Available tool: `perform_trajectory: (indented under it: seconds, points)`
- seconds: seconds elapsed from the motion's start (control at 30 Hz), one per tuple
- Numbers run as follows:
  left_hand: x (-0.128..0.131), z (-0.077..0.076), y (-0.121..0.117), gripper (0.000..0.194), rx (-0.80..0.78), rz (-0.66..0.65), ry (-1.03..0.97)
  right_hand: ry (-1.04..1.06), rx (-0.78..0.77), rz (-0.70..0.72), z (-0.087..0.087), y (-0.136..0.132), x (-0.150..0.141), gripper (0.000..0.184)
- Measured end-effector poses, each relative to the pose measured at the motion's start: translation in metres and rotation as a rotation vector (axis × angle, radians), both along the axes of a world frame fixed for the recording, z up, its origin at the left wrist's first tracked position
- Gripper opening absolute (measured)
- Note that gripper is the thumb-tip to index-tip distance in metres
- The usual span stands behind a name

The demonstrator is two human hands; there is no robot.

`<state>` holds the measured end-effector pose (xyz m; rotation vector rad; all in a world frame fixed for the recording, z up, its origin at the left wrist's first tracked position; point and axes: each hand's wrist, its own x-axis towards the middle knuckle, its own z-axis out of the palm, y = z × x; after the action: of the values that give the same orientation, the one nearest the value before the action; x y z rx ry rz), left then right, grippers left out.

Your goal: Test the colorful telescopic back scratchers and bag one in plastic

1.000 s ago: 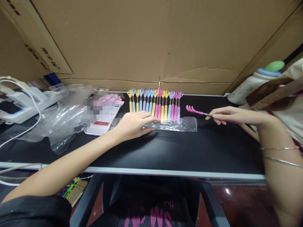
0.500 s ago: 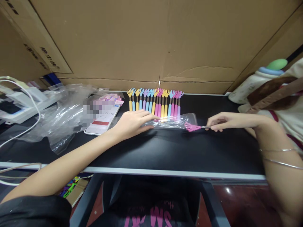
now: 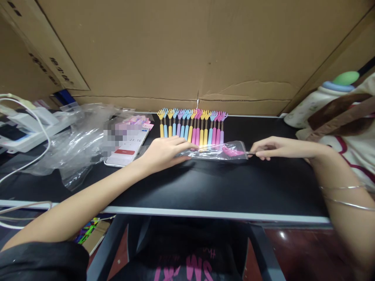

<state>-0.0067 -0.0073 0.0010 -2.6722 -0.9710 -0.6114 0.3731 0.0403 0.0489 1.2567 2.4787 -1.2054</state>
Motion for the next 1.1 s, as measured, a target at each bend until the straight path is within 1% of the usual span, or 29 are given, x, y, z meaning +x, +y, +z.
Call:
perform_trajectory:
  seconds: [0.27, 0.47, 0.63, 0.83, 1.1]
  points:
    - [0.0, -0.001, 0.002, 0.027, 0.017, 0.003, 0.027, 0.002, 0.026, -0.022, -0.008, -0.002, -0.012, 0.039]
    - [-0.002, -0.002, 0.003, 0.026, 0.04, 0.006, 0.029, -0.011, 0.059, -0.021, -0.009, -0.006, -0.021, 0.038]
    - [-0.002, -0.001, 0.003, 0.027, 0.057, 0.011, 0.011, -0.024, 0.05, -0.02, -0.006, -0.006, -0.016, 0.039]
    - [-0.002, 0.0, 0.002, 0.03, 0.034, 0.019, -0.001, -0.033, 0.057, -0.05, 0.002, -0.007, -0.011, 0.044]
    - [-0.002, -0.001, 0.002, 0.029, 0.016, 0.034, 0.015, -0.081, 0.03, -0.031, -0.005, 0.0, -0.002, 0.045]
